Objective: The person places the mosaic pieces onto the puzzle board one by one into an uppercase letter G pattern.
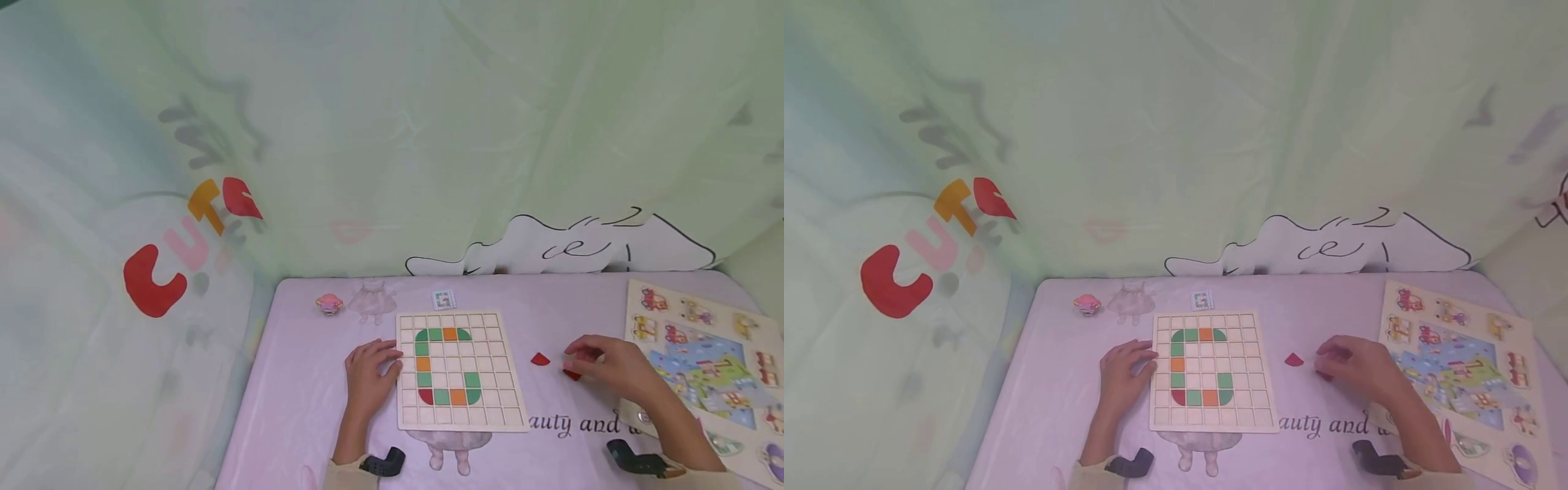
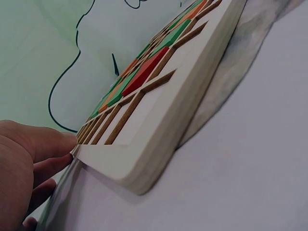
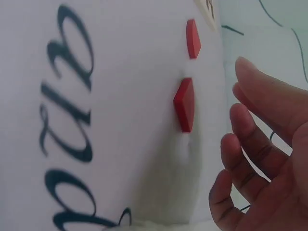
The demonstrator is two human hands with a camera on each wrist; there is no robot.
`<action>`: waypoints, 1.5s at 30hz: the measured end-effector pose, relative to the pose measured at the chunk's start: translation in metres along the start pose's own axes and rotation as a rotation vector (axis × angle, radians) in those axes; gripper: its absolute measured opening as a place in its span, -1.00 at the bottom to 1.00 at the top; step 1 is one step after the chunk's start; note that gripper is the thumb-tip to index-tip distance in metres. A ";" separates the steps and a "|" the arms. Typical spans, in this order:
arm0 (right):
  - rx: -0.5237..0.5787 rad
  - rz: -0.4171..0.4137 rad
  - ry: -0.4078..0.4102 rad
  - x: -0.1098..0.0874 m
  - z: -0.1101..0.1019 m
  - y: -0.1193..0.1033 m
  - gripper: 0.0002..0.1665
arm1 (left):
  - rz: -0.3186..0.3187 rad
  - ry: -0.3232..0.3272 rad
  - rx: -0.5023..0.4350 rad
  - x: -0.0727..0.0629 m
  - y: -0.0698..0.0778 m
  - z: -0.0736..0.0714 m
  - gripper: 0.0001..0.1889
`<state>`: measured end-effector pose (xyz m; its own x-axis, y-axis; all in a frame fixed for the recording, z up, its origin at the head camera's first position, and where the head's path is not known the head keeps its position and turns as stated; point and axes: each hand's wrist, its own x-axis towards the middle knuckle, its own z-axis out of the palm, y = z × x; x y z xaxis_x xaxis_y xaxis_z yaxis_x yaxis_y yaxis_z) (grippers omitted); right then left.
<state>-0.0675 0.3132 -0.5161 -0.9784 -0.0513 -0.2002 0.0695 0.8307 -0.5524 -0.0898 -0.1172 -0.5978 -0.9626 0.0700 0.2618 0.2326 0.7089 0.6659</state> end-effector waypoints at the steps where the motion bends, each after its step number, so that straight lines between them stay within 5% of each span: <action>1: -0.005 0.003 -0.009 0.000 0.000 0.003 -0.64 | -0.001 0.000 -0.001 0.000 0.000 0.000 -0.85; 7: 0.000 0.031 -0.070 0.003 0.004 0.018 -0.54 | -0.007 -0.005 -0.013 0.000 0.000 -0.001 -0.85; 15: -0.010 0.005 -0.051 0.002 0.010 0.028 -0.58 | 0.001 -0.007 -0.009 0.000 0.002 -0.001 -0.86; 45: 0.016 0.081 -0.086 0.005 0.012 0.035 -0.57 | -0.015 -0.014 0.012 0.000 0.002 0.000 -0.86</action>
<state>-0.0677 0.3352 -0.5461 -0.9491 -0.0322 -0.3132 0.1517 0.8249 -0.5445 -0.0891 -0.1163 -0.5964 -0.9679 0.0692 0.2417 0.2166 0.7179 0.6616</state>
